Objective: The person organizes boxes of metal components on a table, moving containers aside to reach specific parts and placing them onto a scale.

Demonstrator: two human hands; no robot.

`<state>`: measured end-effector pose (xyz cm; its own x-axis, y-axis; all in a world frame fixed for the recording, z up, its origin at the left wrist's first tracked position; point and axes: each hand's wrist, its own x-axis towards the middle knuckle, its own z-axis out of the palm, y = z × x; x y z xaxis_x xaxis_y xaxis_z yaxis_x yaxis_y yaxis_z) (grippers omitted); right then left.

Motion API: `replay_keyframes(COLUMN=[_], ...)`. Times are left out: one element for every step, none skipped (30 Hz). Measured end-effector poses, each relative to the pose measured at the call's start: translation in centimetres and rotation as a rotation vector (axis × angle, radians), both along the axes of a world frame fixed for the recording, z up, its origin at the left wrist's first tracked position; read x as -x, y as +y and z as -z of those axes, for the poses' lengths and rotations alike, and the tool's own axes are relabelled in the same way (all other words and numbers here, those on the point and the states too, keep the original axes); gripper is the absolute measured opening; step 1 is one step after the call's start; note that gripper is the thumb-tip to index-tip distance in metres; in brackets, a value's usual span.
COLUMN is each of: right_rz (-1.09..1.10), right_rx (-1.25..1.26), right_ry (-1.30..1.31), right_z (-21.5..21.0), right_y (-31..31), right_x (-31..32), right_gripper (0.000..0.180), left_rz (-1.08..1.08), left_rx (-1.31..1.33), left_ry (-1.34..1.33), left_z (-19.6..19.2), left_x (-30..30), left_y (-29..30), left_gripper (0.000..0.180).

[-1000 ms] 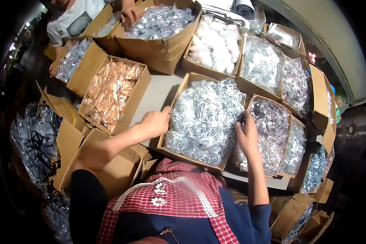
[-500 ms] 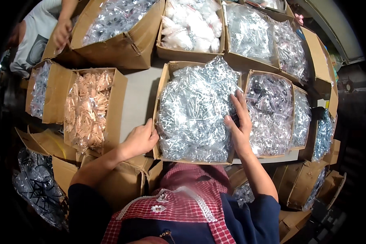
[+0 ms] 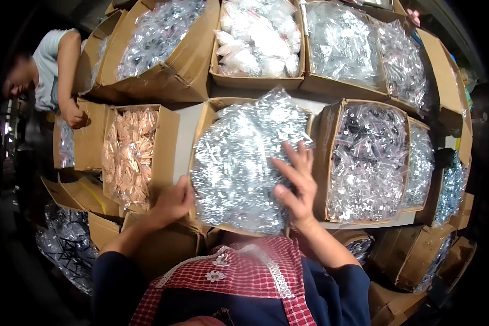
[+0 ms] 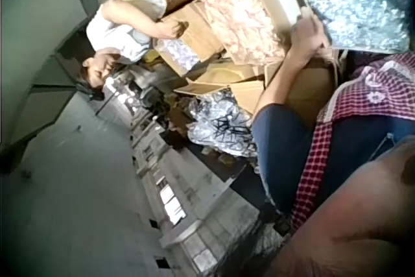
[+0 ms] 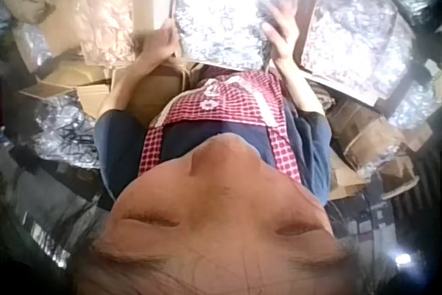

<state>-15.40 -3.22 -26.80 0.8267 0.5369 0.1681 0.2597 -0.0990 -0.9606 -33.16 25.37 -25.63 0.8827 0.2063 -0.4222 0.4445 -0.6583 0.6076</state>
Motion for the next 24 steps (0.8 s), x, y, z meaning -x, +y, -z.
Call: replay_keyframes(right_rz=[0.002,-0.017,-0.033,-0.065,-0.095,-0.098,-0.109,-0.111,-0.100,-0.108,-0.126,-0.118,-0.115,-0.139,-0.162,-0.184,-0.180,-0.181,-0.192,-0.190,-0.131,-0.128,-0.080,0.021], right_rx=[-0.036,-0.034,-0.032,-0.023,-0.005,-0.002,-0.004,-0.068,-0.114,-0.140,-0.169,-0.200,-0.202,-0.220,-0.237,-0.190,-0.185,-0.218,-0.246,-0.194,-0.209,-0.185,-0.095,-0.073], right_ry=[0.014,0.005,-0.005,-0.060,-0.113,-0.145,-0.179,-0.205,-0.235,-0.218,-0.210,-0.215,-0.229,-0.187,-0.145,-0.145,-0.161,-0.069,0.024,-0.003,-0.235,-0.348,-0.436,-0.523], right_z=[0.1,0.0,0.0,0.2,0.7,1.2,1.9,2.5,3.4,3.4,3.4,3.6,3.7,3.7,3.7,3.4,3.0,2.6,2.0,0.6,-0.1,-1.0,-1.9,-2.5], right_y=[0.9,1.6,2.6,3.6,4.8,5.9,7.2,8.6,9.7,10.4,10.9,11.2,10.8,10.4,9.8,8.9,7.8,6.4,4.8,2.0,-1.0,-4.4,-8.0,-11.3], right_x=[0.7,1.3,1.9,2.3,2.8,3.3,3.6,3.8,3.6,3.7,3.7,3.7,3.4,3.0,2.8,2.7,2.5,2.4,2.5,1.9,0.6,-1.0,-2.7,-4.4], right_gripper=[0.053,0.052,0.051,0.049,0.047,0.045,0.043,0.041,0.039,0.038,0.038,0.034,0.034,0.032,0.030,0.029,0.029,0.031,0.032,0.036,0.037,0.039,0.040,0.036], left_rz=[0.065,0.083,0.103,0.060,0.019,0.074,0.160,0.100,-0.017,0.009,0.022,0.027,-0.003,-0.035,-0.035,-0.041,-0.045,-0.004,-0.039,-0.046,-0.052,0.003,-0.009,-0.052], left_rx=[-0.206,-0.345,-0.484,-0.524,-0.559,-0.736,-0.806,-0.814,-0.759,-0.772,-0.787,-0.786,-0.793,-0.803,-0.809,-0.848,-0.885,-0.945,-1.027,-1.006,-0.985,-0.974,-0.962,-0.826], left_ry=[0.073,0.048,0.018,0.067,0.116,0.110,-0.021,-0.014,0.067,0.029,-0.015,-0.037,-0.013,0.015,0.006,-0.010,-0.027,-0.116,-0.133,-0.212,-0.292,-0.445,-0.452,-0.418], left_z=[-0.3,-0.4,-0.6,-0.8,-0.8,-1.1,-0.5,0.7,-1.4,-1.9,-2.2,-2.2,-2.2,-2.6,-3.2,-3.7,-4.3,-5.6,-6.0,-6.6,-7.4,-8.0,-8.3,-8.6], left_x=[0.1,0.1,0.4,0.9,1.3,0.8,1.5,3.0,0.5,0.6,1.3,1.6,2.2,2.6,2.9,2.7,2.2,1.7,1.8,1.3,0.3,-0.1,-0.7,-1.2], left_y=[0.9,1.4,2.1,2.8,3.5,3.9,5.3,7.4,5.6,5.5,5.9,6.1,6.1,5.7,5.0,3.9,2.7,1.5,0.4,-1.4,-3.6,-6.0,-8.8,-11.7], left_gripper=[0.014,0.013,0.013,0.012,0.012,0.018,0.023,0.026,0.024,0.022,0.021,0.021,0.019,0.017,0.017,0.016,0.016,0.014,0.013,0.014,0.015,0.018,0.018,0.018])
